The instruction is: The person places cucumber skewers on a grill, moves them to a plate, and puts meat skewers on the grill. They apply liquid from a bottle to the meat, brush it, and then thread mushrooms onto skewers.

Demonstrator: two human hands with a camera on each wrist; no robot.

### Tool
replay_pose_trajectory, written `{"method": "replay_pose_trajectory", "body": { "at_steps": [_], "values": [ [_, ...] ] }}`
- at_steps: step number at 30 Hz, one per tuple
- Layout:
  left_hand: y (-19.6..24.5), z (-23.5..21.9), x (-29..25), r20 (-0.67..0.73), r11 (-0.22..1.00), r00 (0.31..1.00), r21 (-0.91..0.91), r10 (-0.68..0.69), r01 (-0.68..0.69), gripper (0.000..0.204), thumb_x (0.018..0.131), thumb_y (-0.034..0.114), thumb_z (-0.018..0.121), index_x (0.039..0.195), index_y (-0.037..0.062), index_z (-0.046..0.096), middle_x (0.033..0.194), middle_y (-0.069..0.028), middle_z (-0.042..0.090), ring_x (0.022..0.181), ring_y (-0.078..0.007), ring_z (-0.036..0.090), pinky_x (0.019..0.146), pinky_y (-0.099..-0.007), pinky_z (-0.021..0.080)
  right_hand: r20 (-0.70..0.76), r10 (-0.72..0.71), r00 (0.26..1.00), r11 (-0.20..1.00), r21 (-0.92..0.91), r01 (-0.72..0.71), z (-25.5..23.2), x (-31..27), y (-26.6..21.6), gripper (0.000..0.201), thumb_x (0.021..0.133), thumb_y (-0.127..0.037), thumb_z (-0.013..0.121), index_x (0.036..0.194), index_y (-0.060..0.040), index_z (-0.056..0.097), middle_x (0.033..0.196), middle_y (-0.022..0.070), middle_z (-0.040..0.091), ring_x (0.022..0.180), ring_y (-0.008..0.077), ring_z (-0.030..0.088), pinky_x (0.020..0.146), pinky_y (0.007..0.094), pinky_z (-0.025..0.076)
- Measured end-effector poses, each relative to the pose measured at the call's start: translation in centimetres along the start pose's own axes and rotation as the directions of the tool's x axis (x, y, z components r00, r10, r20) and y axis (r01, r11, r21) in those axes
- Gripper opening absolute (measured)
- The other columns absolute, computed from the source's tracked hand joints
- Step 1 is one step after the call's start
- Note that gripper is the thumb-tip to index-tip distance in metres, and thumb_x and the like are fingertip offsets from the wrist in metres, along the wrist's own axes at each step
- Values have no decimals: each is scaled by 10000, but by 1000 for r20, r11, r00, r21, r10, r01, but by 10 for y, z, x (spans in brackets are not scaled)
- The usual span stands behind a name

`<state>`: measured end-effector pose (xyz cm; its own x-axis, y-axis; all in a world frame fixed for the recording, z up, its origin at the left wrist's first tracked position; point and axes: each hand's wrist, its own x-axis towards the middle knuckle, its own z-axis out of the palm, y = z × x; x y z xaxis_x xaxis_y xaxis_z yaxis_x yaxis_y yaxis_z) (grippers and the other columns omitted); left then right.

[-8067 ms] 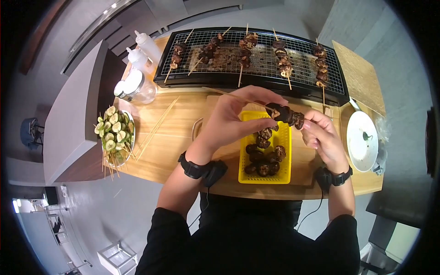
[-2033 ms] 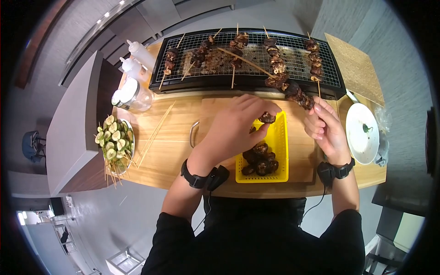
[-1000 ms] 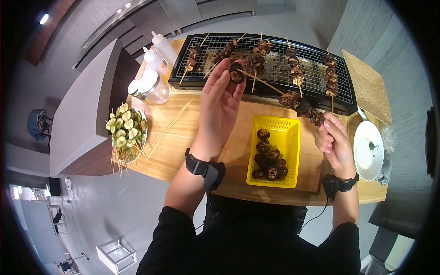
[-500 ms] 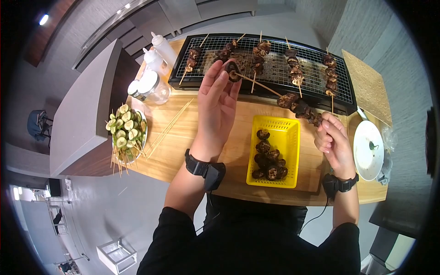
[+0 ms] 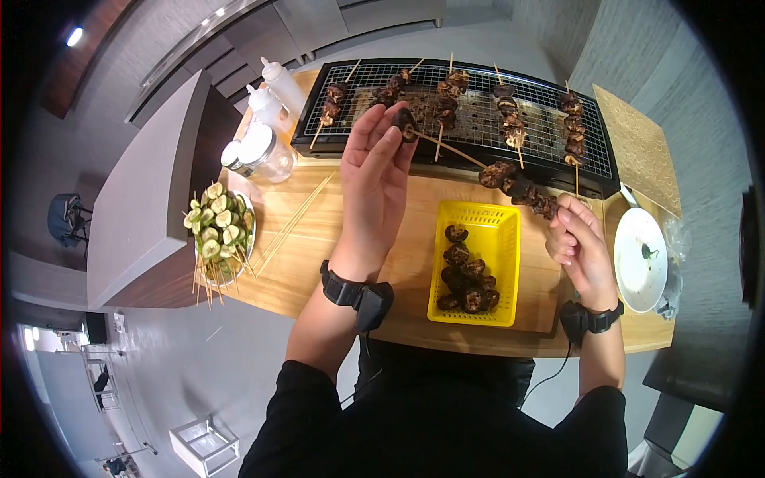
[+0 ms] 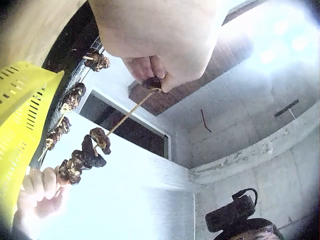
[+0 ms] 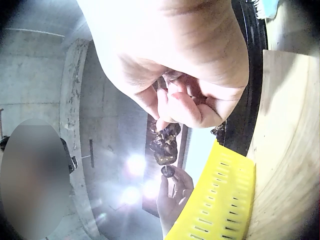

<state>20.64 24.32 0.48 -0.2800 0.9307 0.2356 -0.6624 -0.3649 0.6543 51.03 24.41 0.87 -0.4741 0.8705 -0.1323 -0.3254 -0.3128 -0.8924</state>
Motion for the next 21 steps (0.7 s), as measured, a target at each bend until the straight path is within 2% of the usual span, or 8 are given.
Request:
{"method": "replay_pose_trajectory", "body": {
  "at_steps": [9,21],
  "values": [
    [-1,-2,0,47,998,998,53,29,-32,400,1028,6,552,1423,59,512,1449,-110,564,1252,-167,594,1096,-337,477,-13,1,1000,1000,-8,-1,2,0,-1,157,1048,-181,577,945,-63,583,640,-98,328,527,7,269,472,188,231],
    [-1,0,-1,84,988,992,115,94,-103,433,990,-67,578,1402,60,538,1406,-113,592,1235,-163,599,1083,-312,469,-2,-10,1000,1000,-29,10,1,0,0,156,1050,-175,563,948,-60,586,641,-95,337,528,6,268,472,188,226]
  ]
}}
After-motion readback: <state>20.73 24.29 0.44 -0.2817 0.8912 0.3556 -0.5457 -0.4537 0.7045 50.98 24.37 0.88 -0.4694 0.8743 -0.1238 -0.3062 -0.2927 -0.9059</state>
